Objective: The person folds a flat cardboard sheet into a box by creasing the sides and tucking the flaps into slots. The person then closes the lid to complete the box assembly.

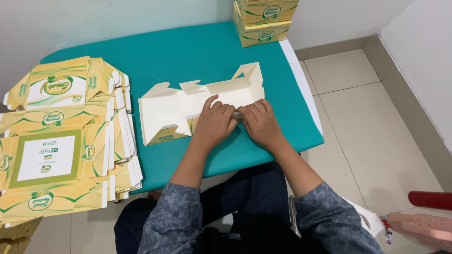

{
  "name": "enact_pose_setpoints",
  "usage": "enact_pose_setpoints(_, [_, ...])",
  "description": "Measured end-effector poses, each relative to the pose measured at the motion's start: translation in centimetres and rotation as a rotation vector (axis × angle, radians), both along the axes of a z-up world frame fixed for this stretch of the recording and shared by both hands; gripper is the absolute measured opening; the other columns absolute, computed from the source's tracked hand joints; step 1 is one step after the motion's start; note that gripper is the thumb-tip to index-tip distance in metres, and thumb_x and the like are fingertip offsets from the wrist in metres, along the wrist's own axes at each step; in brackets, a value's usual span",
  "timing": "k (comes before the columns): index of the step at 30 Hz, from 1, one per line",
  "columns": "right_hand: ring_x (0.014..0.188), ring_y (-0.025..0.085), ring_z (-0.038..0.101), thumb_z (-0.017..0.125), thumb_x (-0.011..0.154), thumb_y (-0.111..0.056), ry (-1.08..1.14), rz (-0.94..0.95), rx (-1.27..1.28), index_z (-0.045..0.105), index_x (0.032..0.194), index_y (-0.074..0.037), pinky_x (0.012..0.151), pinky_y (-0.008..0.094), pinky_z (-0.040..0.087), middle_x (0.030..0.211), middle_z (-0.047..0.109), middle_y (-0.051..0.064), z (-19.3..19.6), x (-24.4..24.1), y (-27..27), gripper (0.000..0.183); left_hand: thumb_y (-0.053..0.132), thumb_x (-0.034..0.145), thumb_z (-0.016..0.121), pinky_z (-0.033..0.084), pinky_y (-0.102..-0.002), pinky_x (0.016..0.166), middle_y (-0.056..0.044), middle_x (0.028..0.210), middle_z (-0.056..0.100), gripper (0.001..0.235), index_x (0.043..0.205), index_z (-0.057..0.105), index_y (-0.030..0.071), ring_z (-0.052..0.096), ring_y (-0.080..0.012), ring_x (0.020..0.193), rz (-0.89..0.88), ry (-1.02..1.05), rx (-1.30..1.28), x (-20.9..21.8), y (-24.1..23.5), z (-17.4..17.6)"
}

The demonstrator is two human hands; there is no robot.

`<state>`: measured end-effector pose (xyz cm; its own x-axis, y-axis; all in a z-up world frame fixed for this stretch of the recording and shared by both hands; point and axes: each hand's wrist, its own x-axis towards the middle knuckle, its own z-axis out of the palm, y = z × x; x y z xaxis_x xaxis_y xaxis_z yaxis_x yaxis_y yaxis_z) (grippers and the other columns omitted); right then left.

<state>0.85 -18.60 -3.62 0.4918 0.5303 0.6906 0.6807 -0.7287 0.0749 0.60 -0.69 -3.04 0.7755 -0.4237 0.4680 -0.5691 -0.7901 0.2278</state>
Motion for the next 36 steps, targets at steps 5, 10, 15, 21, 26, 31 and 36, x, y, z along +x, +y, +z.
enact_pose_setpoints(5, [0.084,0.019,0.054,0.048,0.098,-0.023,-0.043,-0.033,-0.023,0.056,0.124,-0.011,0.089,0.038,0.043,0.089,0.054,0.003,0.2,0.2,0.8,0.03,0.024,0.083,0.045,0.03,-0.048,0.11,-0.008,0.082,0.065,0.02,0.089,0.06,0.012,0.063,-0.0214,0.088,0.016,-0.121,-0.016,0.5,0.0,-0.5])
enact_pose_setpoints(10, [0.089,0.02,0.054,0.055,0.094,-0.023,-0.092,-0.042,-0.002,0.054,0.131,-0.01,0.097,0.04,0.041,0.093,0.056,0.004,0.0,-0.1,0.5,0.04,0.019,0.08,0.048,0.031,-0.05,0.108,-0.004,0.105,0.058,0.022,0.097,0.06,0.014,0.054,-0.0226,0.107,0.095,-0.298,-0.062,-2.0,0.9,3.3])
enact_pose_setpoints(15, [0.101,0.023,0.058,0.064,0.09,-0.026,-0.052,-0.084,0.081,0.059,0.127,-0.013,0.113,0.055,0.022,0.096,0.06,0.003,0.0,-0.4,-0.3,0.04,0.011,0.091,0.053,0.047,-0.037,0.069,-0.001,0.104,0.059,0.02,0.11,0.058,0.013,0.059,-0.0146,0.062,0.407,-0.024,-0.54,-8.6,2.5,3.9])
enact_pose_setpoints(21, [0.088,0.018,0.057,0.062,0.091,-0.025,-0.01,-0.067,0.131,0.061,0.123,-0.014,0.11,0.047,0.035,0.085,0.056,0.0,-1.6,0.0,-0.5,0.034,-0.002,0.092,0.054,0.05,-0.045,0.069,-0.028,0.132,0.048,0.048,0.138,0.04,-0.006,0.064,-0.0373,0.09,0.579,0.06,-0.338,-10.1,1.8,4.6])
enact_pose_setpoints(26, [0.082,0.016,0.056,0.062,0.089,-0.024,-0.006,-0.082,0.14,0.061,0.124,-0.016,0.11,0.045,0.035,0.083,0.056,-0.001,-1.0,-0.1,-0.3,0.035,0.004,0.093,0.057,0.05,-0.037,0.07,-0.011,0.097,0.063,0.022,0.115,0.057,0.004,0.065,-0.0249,0.085,0.583,0.052,-0.507,-8.8,1.8,1.8])
enact_pose_setpoints(31, [0.08,0.016,0.056,0.064,0.087,-0.023,0.004,-0.042,0.148,0.062,0.121,-0.016,0.109,0.045,0.036,0.083,0.056,-0.001,-0.9,-0.2,-0.2,0.034,0.007,0.093,0.06,0.049,-0.031,0.068,0.0,0.087,0.06,0.009,0.101,0.062,0.012,0.062,-0.0174,0.079,0.521,-0.046,-0.593,-8.1,0.3,1.7])
enact_pose_setpoints(36, [0.081,0.016,0.056,0.064,0.086,-0.023,0.034,0.01,0.162,0.064,0.113,-0.017,0.109,0.045,0.035,0.082,0.057,-0.002,-1.0,-0.2,-0.4,0.028,0.005,0.091,0.062,0.055,-0.03,0.066,0.005,0.094,0.057,0.012,0.097,0.06,0.015,0.062,-0.0126,0.078,0.452,-0.137,-0.515,-7.2,-1.7,2.6])
